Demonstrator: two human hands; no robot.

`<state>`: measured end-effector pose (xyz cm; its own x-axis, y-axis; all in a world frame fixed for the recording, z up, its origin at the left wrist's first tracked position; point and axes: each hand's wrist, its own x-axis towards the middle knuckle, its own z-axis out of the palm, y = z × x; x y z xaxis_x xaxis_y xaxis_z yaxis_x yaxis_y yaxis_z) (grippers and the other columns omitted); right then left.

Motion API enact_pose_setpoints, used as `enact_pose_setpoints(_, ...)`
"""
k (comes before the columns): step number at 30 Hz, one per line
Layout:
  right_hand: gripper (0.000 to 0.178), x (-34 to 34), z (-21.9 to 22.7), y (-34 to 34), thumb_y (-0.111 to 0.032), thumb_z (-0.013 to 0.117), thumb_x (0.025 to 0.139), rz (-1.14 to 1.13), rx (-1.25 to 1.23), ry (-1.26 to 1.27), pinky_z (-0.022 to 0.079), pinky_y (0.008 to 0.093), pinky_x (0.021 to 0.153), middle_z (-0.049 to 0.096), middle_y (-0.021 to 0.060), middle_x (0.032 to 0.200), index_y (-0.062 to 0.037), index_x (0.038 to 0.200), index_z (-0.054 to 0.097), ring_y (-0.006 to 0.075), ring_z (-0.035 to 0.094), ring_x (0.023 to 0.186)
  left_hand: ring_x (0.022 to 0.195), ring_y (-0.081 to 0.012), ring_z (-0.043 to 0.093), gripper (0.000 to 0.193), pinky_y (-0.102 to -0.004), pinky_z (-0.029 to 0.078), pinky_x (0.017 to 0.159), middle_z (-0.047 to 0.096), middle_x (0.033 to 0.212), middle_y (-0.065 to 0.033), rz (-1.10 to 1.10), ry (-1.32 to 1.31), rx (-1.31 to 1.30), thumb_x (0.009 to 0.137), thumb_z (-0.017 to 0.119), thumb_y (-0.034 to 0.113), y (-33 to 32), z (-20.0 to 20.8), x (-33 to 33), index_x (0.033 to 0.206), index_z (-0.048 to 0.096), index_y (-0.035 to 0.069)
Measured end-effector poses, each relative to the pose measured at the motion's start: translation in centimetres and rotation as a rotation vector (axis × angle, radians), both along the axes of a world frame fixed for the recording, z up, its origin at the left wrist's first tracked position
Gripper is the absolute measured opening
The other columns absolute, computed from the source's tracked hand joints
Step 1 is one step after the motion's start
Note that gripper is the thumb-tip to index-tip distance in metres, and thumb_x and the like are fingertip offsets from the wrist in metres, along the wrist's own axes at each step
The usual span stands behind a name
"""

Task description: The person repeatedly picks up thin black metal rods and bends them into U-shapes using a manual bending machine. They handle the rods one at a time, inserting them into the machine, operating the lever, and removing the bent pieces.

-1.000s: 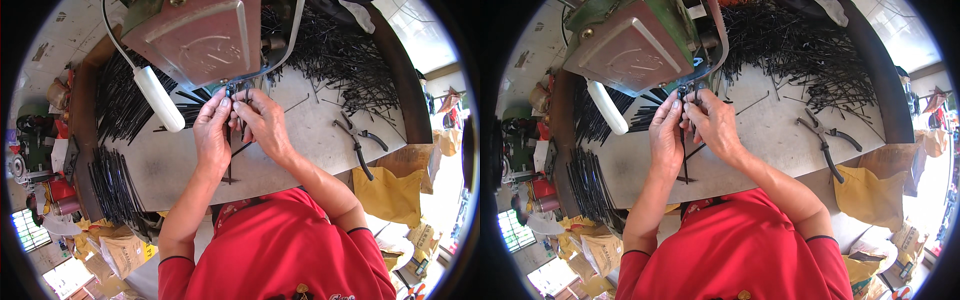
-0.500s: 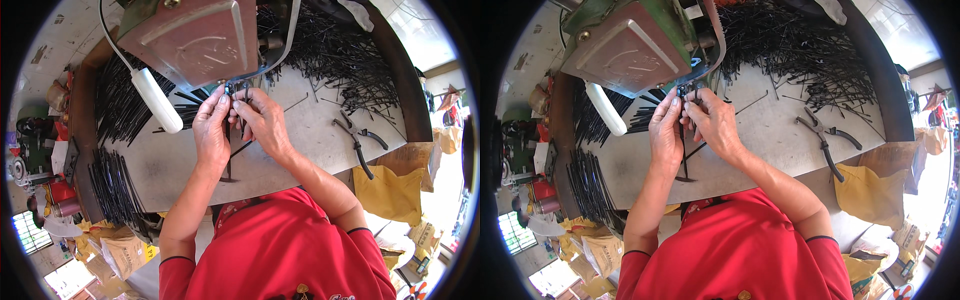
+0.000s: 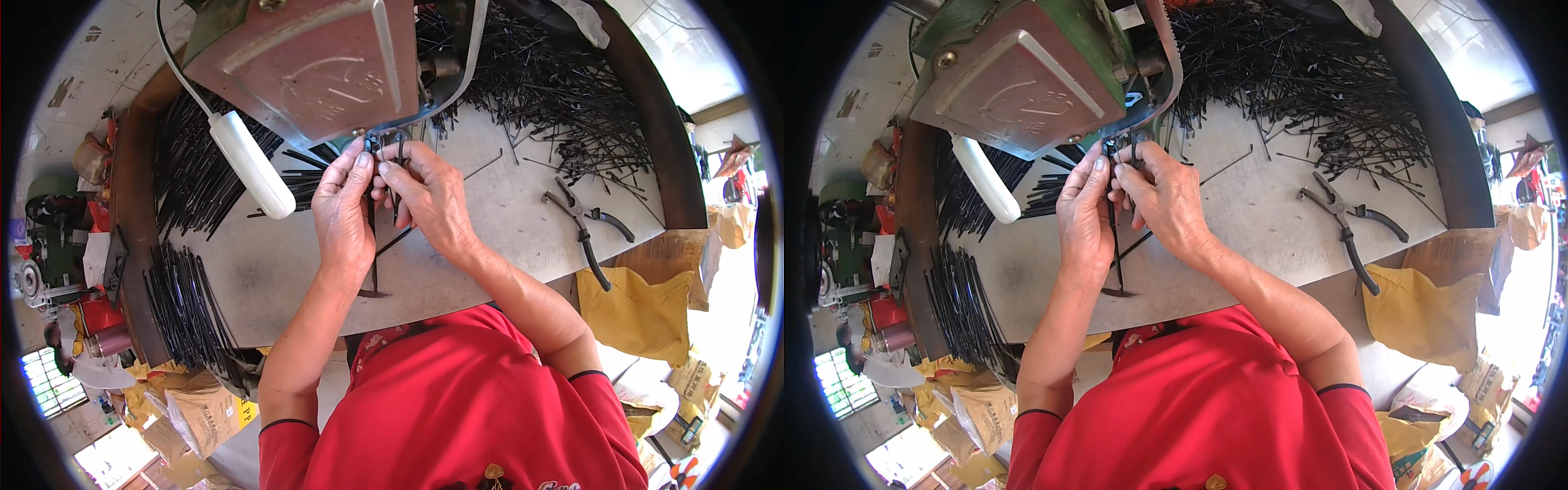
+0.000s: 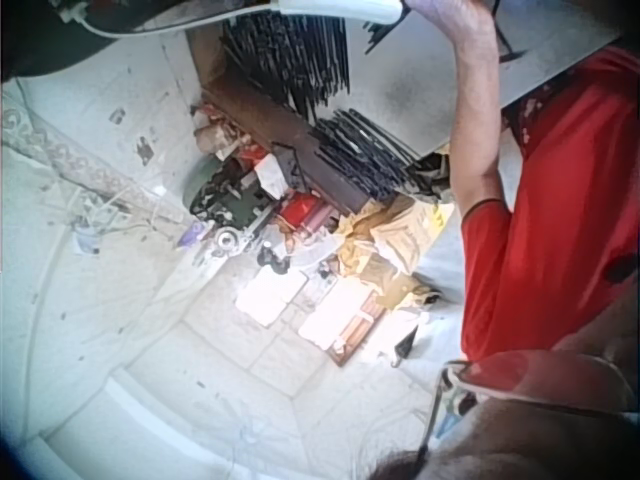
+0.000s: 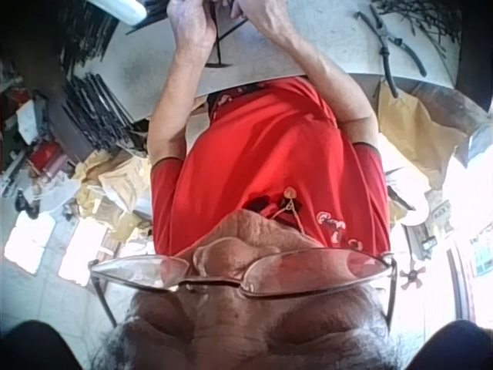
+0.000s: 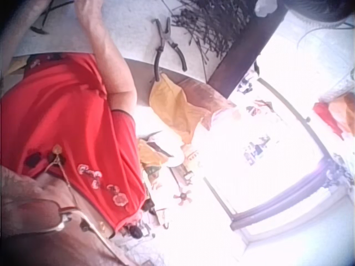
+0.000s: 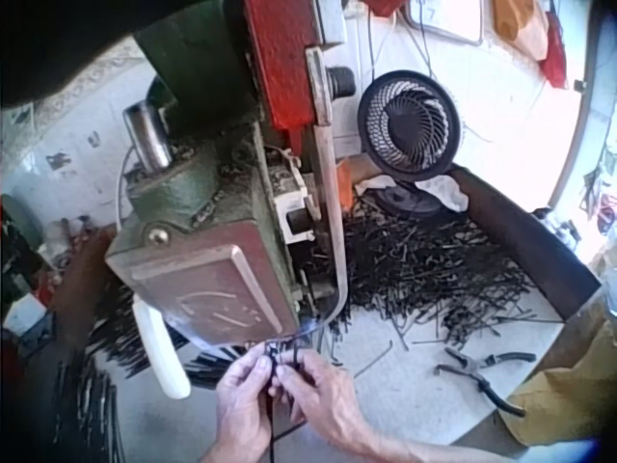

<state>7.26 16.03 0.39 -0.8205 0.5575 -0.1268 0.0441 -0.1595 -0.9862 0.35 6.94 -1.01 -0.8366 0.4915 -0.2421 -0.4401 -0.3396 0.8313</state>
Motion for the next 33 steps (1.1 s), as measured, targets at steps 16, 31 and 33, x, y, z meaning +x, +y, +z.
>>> enact_pose_setpoints(16,0.018,-0.3,0.0,0.2,-0.015,0.054,0.092,0.012,-0.031,-0.004,0.037,0.0192,0.038,0.061,0.0037,0.071,0.0006,0.101,0.059,0.0047,0.05,0.046,0.067,-0.0068,0.05,0.031,-0.0205,0.044,0.057,0.06,0.087,-0.0028,0.027,-0.025,0.014,0.091,0.059,0.005,0.1,0.0,0.3,0.12,0.055,-0.003)
enact_pose_setpoints(31,0.015,-0.6,0.2,1.3,-0.012,0.052,0.089,0.087,0.018,0.001,0.044,0.025,0.04,0.06,0.0073,0.064,0.003,0.091,0.056,0.0103,0.054,0.048,0.065,-0.0108,0.056,0.028,-0.0244,0.048,0.055,0.062,0.085,-0.0066,-0.096,-0.003,-0.072,0.09,0.059,0.006,-0.7,1.2,-1.3,0.116,0.053,-0.001)
enact_pose_setpoints(33,0.016,-0.5,-0.1,1.2,-0.013,0.052,0.09,0.079,-0.015,0.024,0.041,0.0232,0.039,0.06,0.0063,0.066,0.0026,0.093,0.057,0.0088,0.052,0.048,0.064,-0.0108,0.056,0.028,-0.0246,0.049,0.055,0.061,0.084,-0.0067,-0.087,0.004,-0.076,0.091,0.059,0.006,-0.5,1.5,-1.0,0.116,0.053,-0.002)
